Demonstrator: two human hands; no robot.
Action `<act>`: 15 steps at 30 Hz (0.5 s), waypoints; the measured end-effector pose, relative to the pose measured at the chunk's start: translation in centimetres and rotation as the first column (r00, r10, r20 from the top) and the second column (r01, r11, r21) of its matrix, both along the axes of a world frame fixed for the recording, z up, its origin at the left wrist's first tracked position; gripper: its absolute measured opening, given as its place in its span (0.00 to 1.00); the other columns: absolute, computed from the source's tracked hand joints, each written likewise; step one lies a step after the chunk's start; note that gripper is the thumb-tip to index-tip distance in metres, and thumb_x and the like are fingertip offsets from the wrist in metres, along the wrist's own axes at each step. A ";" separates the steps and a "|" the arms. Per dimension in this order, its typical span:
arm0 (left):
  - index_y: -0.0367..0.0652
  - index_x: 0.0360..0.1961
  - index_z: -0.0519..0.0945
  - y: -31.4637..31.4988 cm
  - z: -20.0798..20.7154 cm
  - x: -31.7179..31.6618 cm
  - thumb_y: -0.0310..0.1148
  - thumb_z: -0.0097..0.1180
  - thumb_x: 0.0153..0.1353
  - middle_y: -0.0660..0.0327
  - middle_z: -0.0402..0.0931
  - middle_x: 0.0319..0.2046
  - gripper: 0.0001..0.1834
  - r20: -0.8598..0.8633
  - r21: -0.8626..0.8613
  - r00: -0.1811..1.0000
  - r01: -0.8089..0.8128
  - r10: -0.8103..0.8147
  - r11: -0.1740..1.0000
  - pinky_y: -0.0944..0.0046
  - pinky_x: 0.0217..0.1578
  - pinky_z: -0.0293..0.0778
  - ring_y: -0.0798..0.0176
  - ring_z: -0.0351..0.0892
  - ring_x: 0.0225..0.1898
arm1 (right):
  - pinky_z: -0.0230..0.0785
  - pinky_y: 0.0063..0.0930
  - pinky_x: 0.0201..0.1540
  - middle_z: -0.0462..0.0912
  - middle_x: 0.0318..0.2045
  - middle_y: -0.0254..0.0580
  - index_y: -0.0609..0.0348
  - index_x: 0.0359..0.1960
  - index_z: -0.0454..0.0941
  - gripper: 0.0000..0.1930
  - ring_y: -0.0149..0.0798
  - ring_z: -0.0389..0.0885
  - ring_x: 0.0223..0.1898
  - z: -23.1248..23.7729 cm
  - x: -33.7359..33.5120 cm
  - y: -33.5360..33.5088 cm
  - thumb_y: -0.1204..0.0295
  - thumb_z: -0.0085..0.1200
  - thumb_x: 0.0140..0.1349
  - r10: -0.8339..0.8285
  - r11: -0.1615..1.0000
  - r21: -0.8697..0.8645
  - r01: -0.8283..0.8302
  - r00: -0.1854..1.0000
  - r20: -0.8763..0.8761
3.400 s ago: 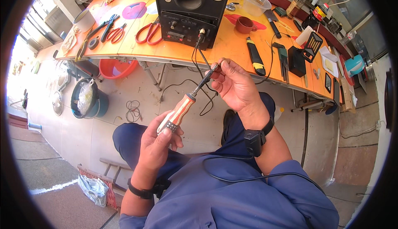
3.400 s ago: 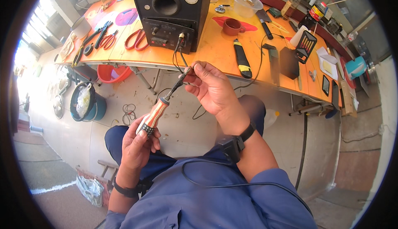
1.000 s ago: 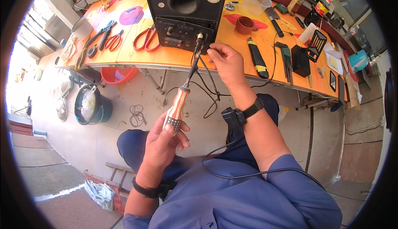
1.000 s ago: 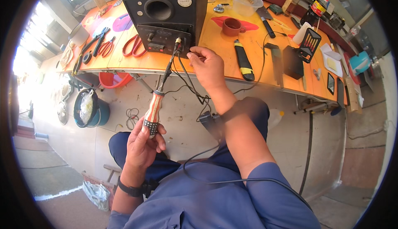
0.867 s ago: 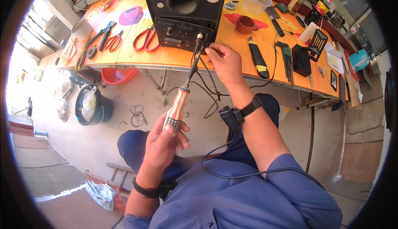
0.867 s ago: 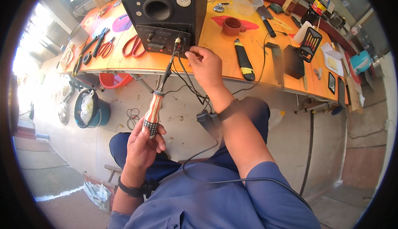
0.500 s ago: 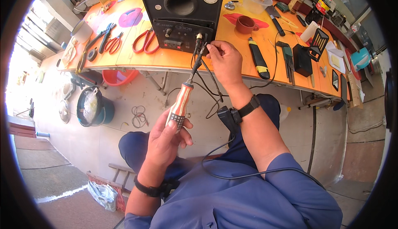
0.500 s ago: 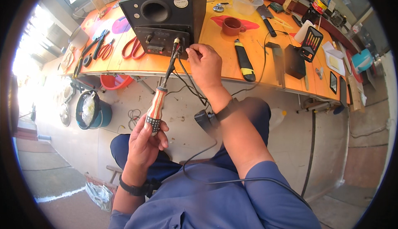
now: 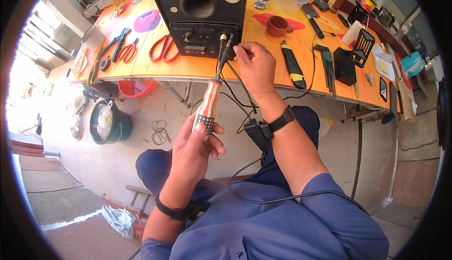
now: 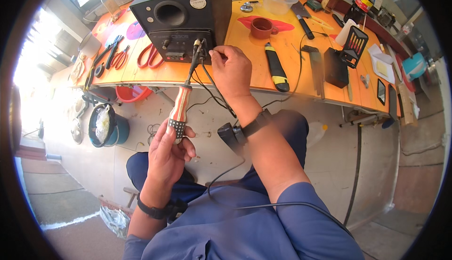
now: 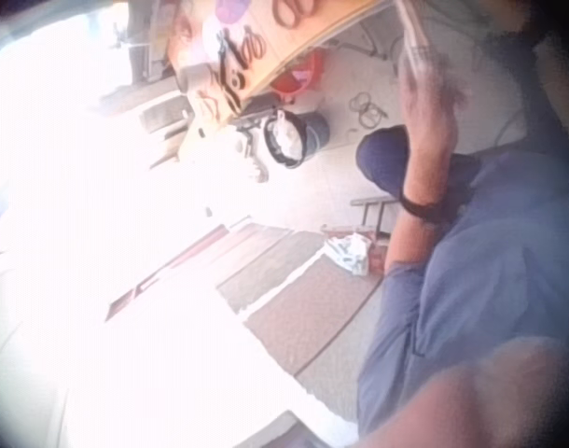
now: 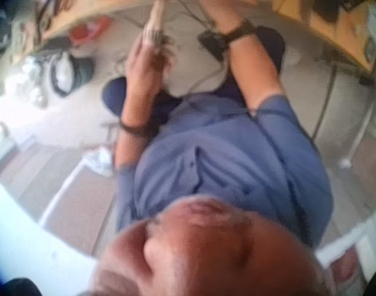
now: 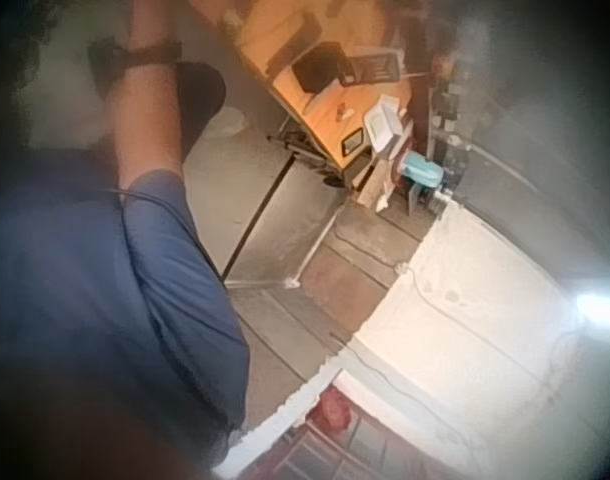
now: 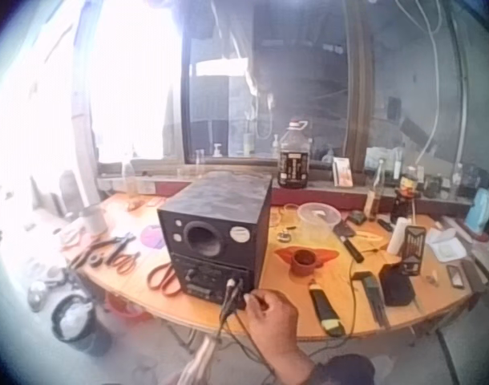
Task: The person uses a soldering iron to work on the internal components of a black electronic device. They open the device's front panel, apply the soldering iron to wires and connectors, and then close the panel.
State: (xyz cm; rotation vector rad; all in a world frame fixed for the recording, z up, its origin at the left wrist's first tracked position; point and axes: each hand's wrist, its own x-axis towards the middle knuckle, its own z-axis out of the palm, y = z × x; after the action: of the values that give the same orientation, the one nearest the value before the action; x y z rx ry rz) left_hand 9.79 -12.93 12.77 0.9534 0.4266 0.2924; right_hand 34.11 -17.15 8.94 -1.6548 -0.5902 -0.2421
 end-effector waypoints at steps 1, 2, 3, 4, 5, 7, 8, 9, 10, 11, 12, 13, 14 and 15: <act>0.40 0.70 0.64 0.0 0.1 0.1 0.42 0.48 0.76 0.54 0.78 0.44 0.27 0.000 0.003 1.000 0.003 -0.003 1.000 0.71 0.29 0.71 0.64 0.82 0.31 | 0.75 0.33 0.34 0.84 0.28 0.44 0.61 0.32 0.84 0.06 0.42 0.82 0.28 0.0 0.0 0.0 0.72 0.65 0.60 0.001 1.000 -0.002 -0.001 1.000 0.003; 0.40 0.70 0.64 -0.1 0.2 0.3 0.42 0.48 0.76 0.54 0.78 0.44 0.27 0.004 0.006 1.000 0.005 -0.005 1.000 0.71 0.30 0.71 0.64 0.82 0.31 | 0.75 0.33 0.34 0.84 0.28 0.44 0.61 0.32 0.84 0.06 0.42 0.82 0.28 0.0 0.0 0.0 0.72 0.65 0.60 0.002 1.000 -0.001 -0.002 1.000 0.004; 0.40 0.70 0.64 -0.1 0.2 0.4 0.42 0.48 0.76 0.54 0.78 0.44 0.27 0.011 0.005 1.000 0.003 -0.003 1.000 0.71 0.30 0.71 0.64 0.82 0.32 | 0.75 0.33 0.35 0.84 0.28 0.44 0.61 0.32 0.84 0.06 0.43 0.82 0.28 0.0 0.0 0.0 0.72 0.65 0.60 0.005 1.000 0.002 -0.005 1.000 0.001; 0.40 0.70 0.64 -0.1 0.3 0.5 0.42 0.48 0.76 0.54 0.78 0.44 0.27 0.007 0.008 1.000 0.005 -0.005 1.000 0.71 0.30 0.71 0.64 0.82 0.31 | 0.75 0.34 0.35 0.84 0.28 0.44 0.61 0.32 0.84 0.05 0.43 0.82 0.28 0.0 0.0 -0.1 0.72 0.65 0.60 0.003 1.000 -0.003 -0.003 1.000 -0.002; 0.40 0.70 0.64 -0.2 0.3 0.7 0.42 0.48 0.76 0.54 0.78 0.44 0.27 0.006 0.007 1.000 0.003 -0.003 1.000 0.71 0.30 0.71 0.64 0.82 0.31 | 0.75 0.34 0.35 0.84 0.28 0.44 0.61 0.32 0.84 0.05 0.43 0.82 0.28 0.0 0.0 -0.1 0.72 0.65 0.60 0.003 1.000 -0.006 -0.003 1.000 -0.007; 0.40 0.70 0.64 -0.3 0.4 0.9 0.42 0.48 0.76 0.54 0.78 0.44 0.27 0.006 0.005 1.000 -0.003 0.003 1.000 0.71 0.30 0.71 0.64 0.82 0.31 | 0.75 0.34 0.35 0.84 0.29 0.44 0.61 0.31 0.84 0.05 0.43 0.82 0.28 0.1 0.0 0.0 0.72 0.65 0.60 0.003 1.000 -0.006 -0.003 1.000 -0.011; 0.41 0.70 0.64 -0.3 0.4 1.0 0.42 0.48 0.76 0.54 0.78 0.44 0.27 0.006 0.003 1.000 -0.005 0.005 1.000 0.71 0.30 0.71 0.64 0.82 0.31 | 0.75 0.34 0.35 0.84 0.29 0.44 0.61 0.31 0.84 0.05 0.43 0.82 0.28 0.1 0.1 0.0 0.72 0.65 0.60 0.002 1.000 -0.003 -0.002 1.000 -0.009; 0.41 0.70 0.64 -0.4 0.4 1.2 0.42 0.48 0.76 0.54 0.78 0.44 0.27 0.008 -0.004 1.000 -0.015 0.015 1.000 0.71 0.30 0.71 0.64 0.82 0.31 | 0.75 0.34 0.35 0.84 0.29 0.44 0.61 0.31 0.84 0.05 0.43 0.82 0.28 0.1 0.1 0.0 0.72 0.65 0.59 0.000 1.000 0.002 0.000 1.000 -0.012; 0.39 0.69 0.65 -0.5 0.4 1.3 0.41 0.47 0.77 0.53 0.78 0.43 0.26 0.008 0.001 1.000 -0.023 0.023 1.000 0.72 0.28 0.72 0.64 0.82 0.30 | 0.75 0.34 0.35 0.84 0.29 0.44 0.61 0.31 0.84 0.05 0.44 0.82 0.28 0.1 0.1 0.0 0.72 0.65 0.59 0.000 1.000 0.001 0.000 1.000 -0.007; 0.38 0.68 0.65 -0.6 0.4 1.4 0.40 0.46 0.77 0.53 0.79 0.43 0.25 0.011 0.001 0.999 -0.039 0.039 0.999 0.73 0.26 0.73 0.64 0.82 0.29 | 0.75 0.35 0.35 0.84 0.29 0.44 0.61 0.31 0.84 0.05 0.44 0.82 0.28 0.1 0.1 0.0 0.72 0.65 0.59 0.001 1.000 0.000 -0.001 1.000 -0.006; 0.36 0.67 0.66 -0.7 0.4 1.5 0.39 0.45 0.77 0.52 0.79 0.43 0.24 0.024 -0.003 0.998 -0.051 0.051 0.999 0.74 0.24 0.73 0.64 0.82 0.28 | 0.75 0.35 0.35 0.84 0.29 0.44 0.61 0.31 0.84 0.05 0.44 0.82 0.28 0.1 0.1 0.0 0.72 0.65 0.59 0.004 1.000 0.002 -0.004 1.000 -0.008; 0.36 0.67 0.66 -0.7 0.5 1.6 0.40 0.45 0.77 0.52 0.79 0.43 0.24 0.015 0.003 0.998 -0.056 0.056 0.998 0.74 0.24 0.73 0.64 0.82 0.28 | 0.75 0.35 0.35 0.84 0.29 0.44 0.61 0.31 0.84 0.05 0.44 0.82 0.28 0.1 0.1 0.0 0.72 0.65 0.59 0.001 1.000 -0.006 -0.001 1.000 -0.002; 0.36 0.67 0.66 -0.8 0.5 1.6 0.40 0.45 0.77 0.52 0.79 0.43 0.24 0.016 0.004 0.998 -0.056 0.056 0.998 0.74 0.24 0.73 0.64 0.82 0.28 | 0.75 0.35 0.34 0.84 0.28 0.44 0.60 0.31 0.84 0.05 0.44 0.82 0.28 0.1 0.0 -0.1 0.72 0.65 0.59 0.000 1.000 -0.011 0.000 1.000 0.001; 0.36 0.67 0.66 -0.8 0.5 1.7 0.40 0.45 0.77 0.52 0.79 0.43 0.25 0.016 0.006 0.998 -0.056 0.056 0.998 0.74 0.24 0.73 0.64 0.82 0.28 | 0.74 0.35 0.34 0.84 0.28 0.44 0.60 0.31 0.84 0.05 0.44 0.82 0.28 0.2 0.0 -0.1 0.72 0.65 0.59 0.001 1.000 -0.009 -0.001 1.000 0.005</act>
State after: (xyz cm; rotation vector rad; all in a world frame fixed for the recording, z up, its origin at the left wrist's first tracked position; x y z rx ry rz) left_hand 11.48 -13.77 13.25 0.9459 0.4387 0.3521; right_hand 34.16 -17.23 9.10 -1.6633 -0.5974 -0.2432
